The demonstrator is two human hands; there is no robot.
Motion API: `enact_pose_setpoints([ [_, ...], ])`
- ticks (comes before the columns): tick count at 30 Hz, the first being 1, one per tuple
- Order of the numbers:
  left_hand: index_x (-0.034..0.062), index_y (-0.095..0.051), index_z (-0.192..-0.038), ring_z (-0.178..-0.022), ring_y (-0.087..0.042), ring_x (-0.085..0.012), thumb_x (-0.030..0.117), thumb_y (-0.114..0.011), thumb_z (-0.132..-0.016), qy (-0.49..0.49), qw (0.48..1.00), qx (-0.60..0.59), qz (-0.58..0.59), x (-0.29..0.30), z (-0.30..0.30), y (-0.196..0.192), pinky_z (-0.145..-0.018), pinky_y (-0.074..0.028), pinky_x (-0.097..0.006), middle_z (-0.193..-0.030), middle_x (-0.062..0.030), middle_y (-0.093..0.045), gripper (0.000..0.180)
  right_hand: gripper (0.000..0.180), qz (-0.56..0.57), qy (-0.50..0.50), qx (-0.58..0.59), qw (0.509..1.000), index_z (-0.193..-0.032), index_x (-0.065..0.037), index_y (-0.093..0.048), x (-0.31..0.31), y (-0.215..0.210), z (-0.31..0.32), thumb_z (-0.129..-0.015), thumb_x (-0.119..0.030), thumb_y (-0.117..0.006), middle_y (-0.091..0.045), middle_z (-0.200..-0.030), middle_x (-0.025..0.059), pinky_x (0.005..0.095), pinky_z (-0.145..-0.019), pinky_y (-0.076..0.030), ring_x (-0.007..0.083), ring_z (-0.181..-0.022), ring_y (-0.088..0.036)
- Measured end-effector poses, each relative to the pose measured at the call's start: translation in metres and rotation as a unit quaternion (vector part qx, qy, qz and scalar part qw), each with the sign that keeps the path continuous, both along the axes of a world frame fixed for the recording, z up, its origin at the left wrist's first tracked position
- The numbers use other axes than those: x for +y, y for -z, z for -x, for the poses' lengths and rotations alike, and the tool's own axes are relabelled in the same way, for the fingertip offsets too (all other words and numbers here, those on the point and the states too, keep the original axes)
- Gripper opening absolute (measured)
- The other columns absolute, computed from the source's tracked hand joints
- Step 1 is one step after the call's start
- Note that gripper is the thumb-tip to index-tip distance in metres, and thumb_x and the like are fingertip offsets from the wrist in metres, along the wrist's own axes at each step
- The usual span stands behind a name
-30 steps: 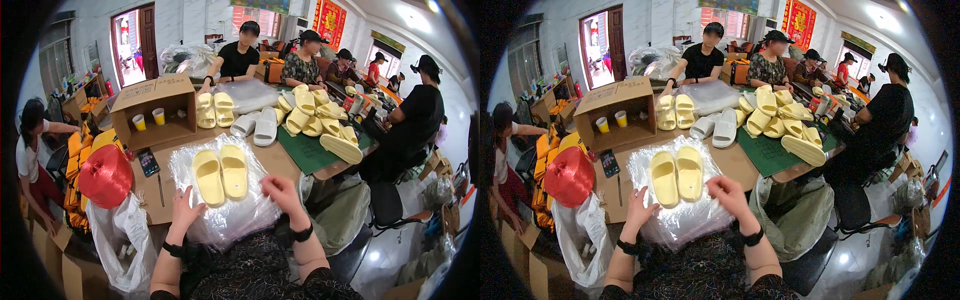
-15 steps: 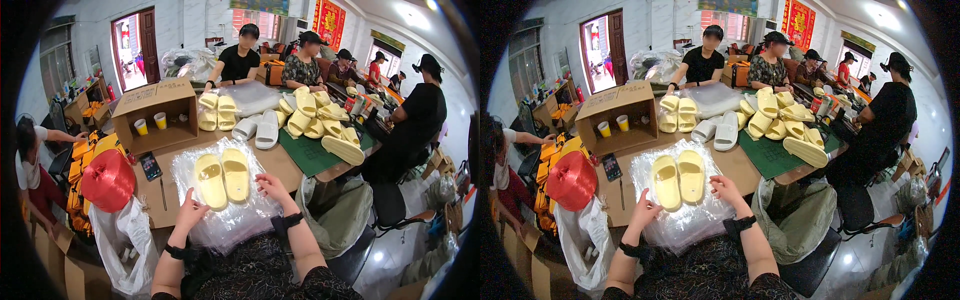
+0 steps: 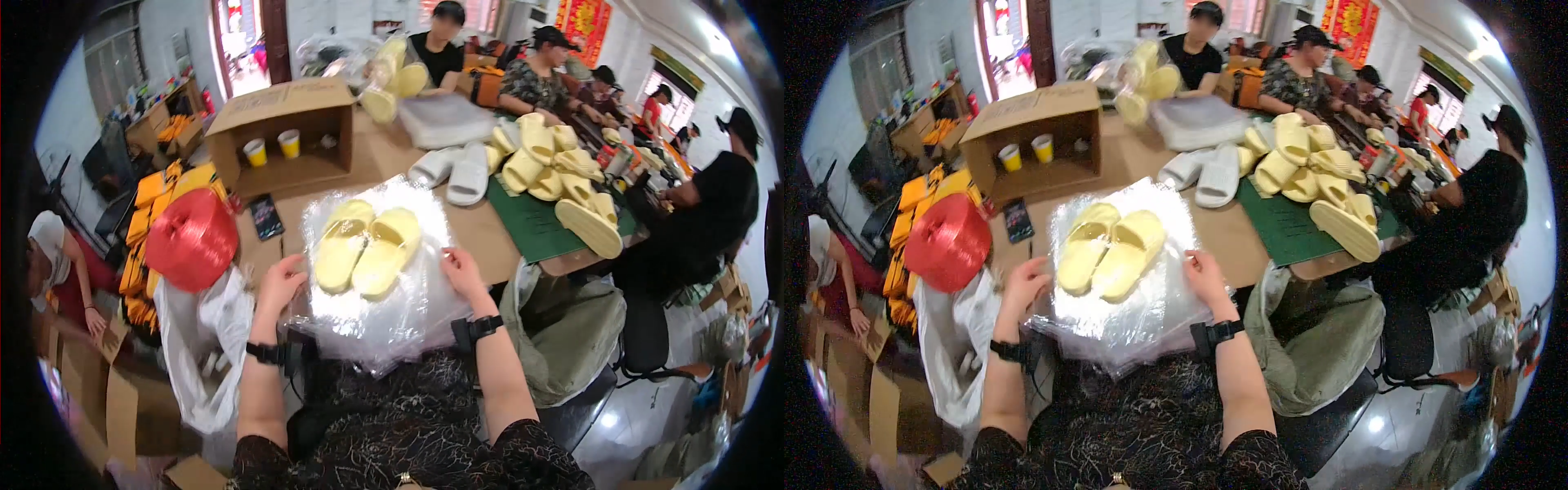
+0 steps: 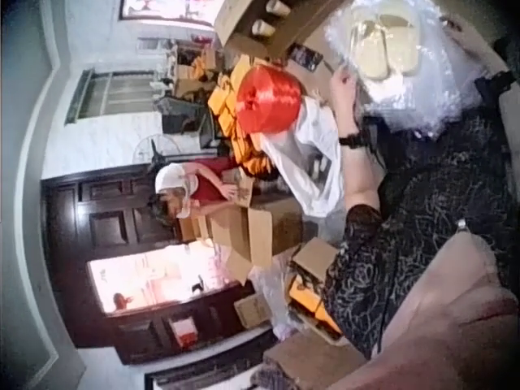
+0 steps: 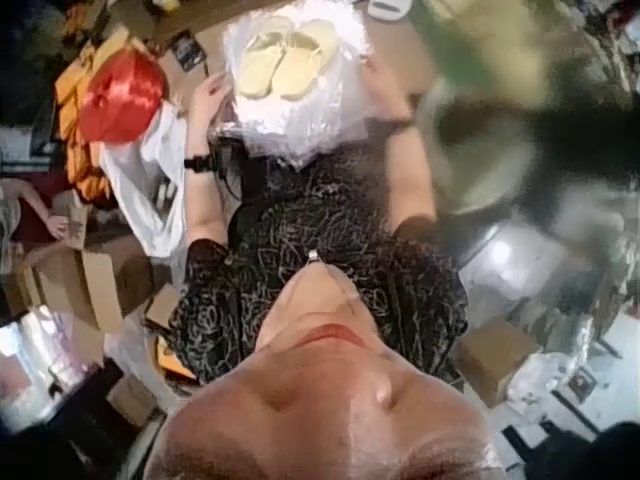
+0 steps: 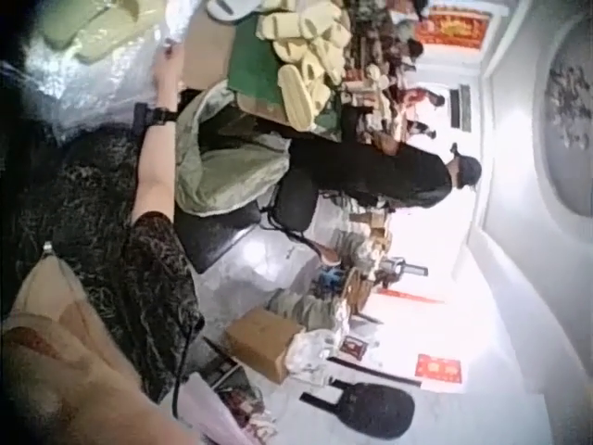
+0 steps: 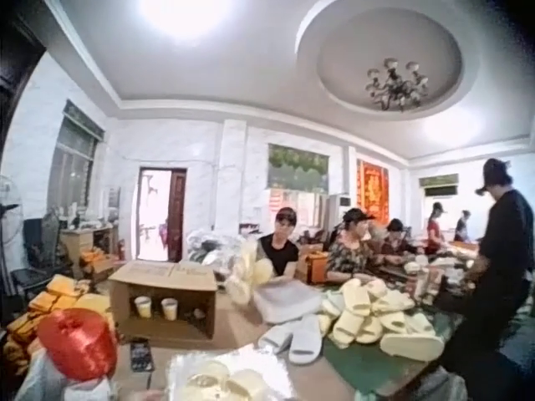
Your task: Packing pairs of slippers/sandals into plastic bags at a manufacturing workstation.
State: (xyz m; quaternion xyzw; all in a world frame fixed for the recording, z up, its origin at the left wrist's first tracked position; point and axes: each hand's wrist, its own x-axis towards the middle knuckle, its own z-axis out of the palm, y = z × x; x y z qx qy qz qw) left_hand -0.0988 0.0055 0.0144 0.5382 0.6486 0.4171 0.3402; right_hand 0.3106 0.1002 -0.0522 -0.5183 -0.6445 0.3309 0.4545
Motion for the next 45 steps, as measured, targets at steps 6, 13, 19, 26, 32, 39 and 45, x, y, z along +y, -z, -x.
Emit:
enact_pose_setpoints([
  [6, 0.0038, -0.065, -0.119, -0.101, -0.064, -0.0346, 0.033, -0.073, -0.078, -0.036, 0.964, 0.235, -0.115, -0.026, -0.022, -0.069, -0.087, -0.050, -0.043, -0.108, -0.0189, -0.068, 0.052, 0.029, -0.082, 0.039, -0.020, 0.996, -0.107, -0.001, -0.066, -0.019, -0.007, 0.015, -0.080, -0.011, -0.072, -0.057, -0.087, 0.0079, 0.0281, -0.063, -0.046, 0.0148, -0.064, -0.052],
  [13, -0.0002, -0.070, -0.101, -0.094, -0.066, -0.0343, 0.050, -0.069, -0.080, 0.060, 0.926, 0.371, -0.029, 0.029, -0.130, -0.075, -0.083, -0.052, -0.041, -0.102, -0.0204, -0.068, 0.054, 0.024, -0.132, 0.061, -0.025, 0.989, -0.101, -0.001, -0.068, -0.026, -0.008, 0.020, -0.078, -0.010, -0.072, -0.057, -0.085, 0.0076, 0.0278, -0.060, -0.045, 0.0138, -0.063, -0.051],
  [19, 0.0010, -0.072, -0.084, -0.082, -0.068, -0.0309, 0.048, -0.072, -0.079, -0.053, 0.916, 0.396, -0.023, 0.101, -0.161, -0.010, -0.073, -0.055, -0.041, -0.088, -0.0167, -0.069, 0.047, 0.022, -0.154, 0.063, -0.036, 0.985, -0.099, -0.001, -0.068, -0.023, -0.006, 0.022, -0.078, -0.009, -0.071, -0.057, -0.082, 0.0077, 0.0282, -0.062, -0.046, 0.0157, -0.065, -0.053],
  [26, 0.0048, -0.072, -0.083, -0.084, -0.068, -0.0301, 0.026, -0.071, -0.078, -0.089, 0.908, 0.409, -0.032, 0.118, -0.167, 0.003, -0.075, -0.054, -0.040, -0.087, -0.0155, -0.070, 0.022, 0.021, -0.135, 0.060, -0.047, 0.988, -0.098, -0.002, -0.068, -0.019, -0.001, 0.025, -0.079, -0.009, -0.070, -0.058, -0.084, 0.0085, 0.0300, -0.064, -0.047, 0.0194, -0.068, -0.055],
  [32, 0.0029, -0.069, -0.078, -0.083, -0.065, -0.0366, 0.024, -0.068, -0.073, -0.064, 0.964, 0.241, -0.095, 0.099, -0.145, -0.009, -0.074, -0.051, -0.045, -0.082, -0.0203, -0.067, 0.021, 0.022, -0.062, 0.042, 0.054, 0.996, -0.100, 0.004, -0.066, -0.022, 0.004, 0.022, -0.083, -0.009, -0.068, -0.058, -0.082, 0.0041, 0.0230, -0.062, -0.043, 0.0089, -0.069, -0.051],
  [39, 0.0006, -0.066, -0.087, -0.073, -0.059, -0.0131, 0.008, -0.065, -0.081, -0.031, 0.948, -0.198, -0.249, -0.039, -0.037, -0.078, -0.065, -0.049, -0.030, -0.082, -0.0027, -0.066, 0.011, 0.024, -0.123, 0.048, -0.042, 0.990, -0.103, 0.005, -0.064, -0.018, 0.002, 0.017, -0.084, -0.010, -0.067, -0.055, -0.080, 0.0027, 0.0230, -0.059, -0.041, 0.0081, -0.066, -0.045],
  [45, 0.0036, -0.067, -0.110, -0.081, -0.064, -0.0143, 0.009, -0.053, -0.093, -0.145, 0.887, -0.344, -0.273, -0.178, 0.084, -0.050, -0.074, -0.054, -0.031, -0.097, -0.0017, -0.068, 0.022, 0.017, -0.094, 0.042, -0.008, 0.995, -0.099, 0.003, -0.064, -0.018, -0.001, 0.022, -0.087, -0.008, -0.064, -0.051, -0.079, 0.0011, 0.0246, -0.058, -0.039, 0.0078, -0.065, -0.044],
])
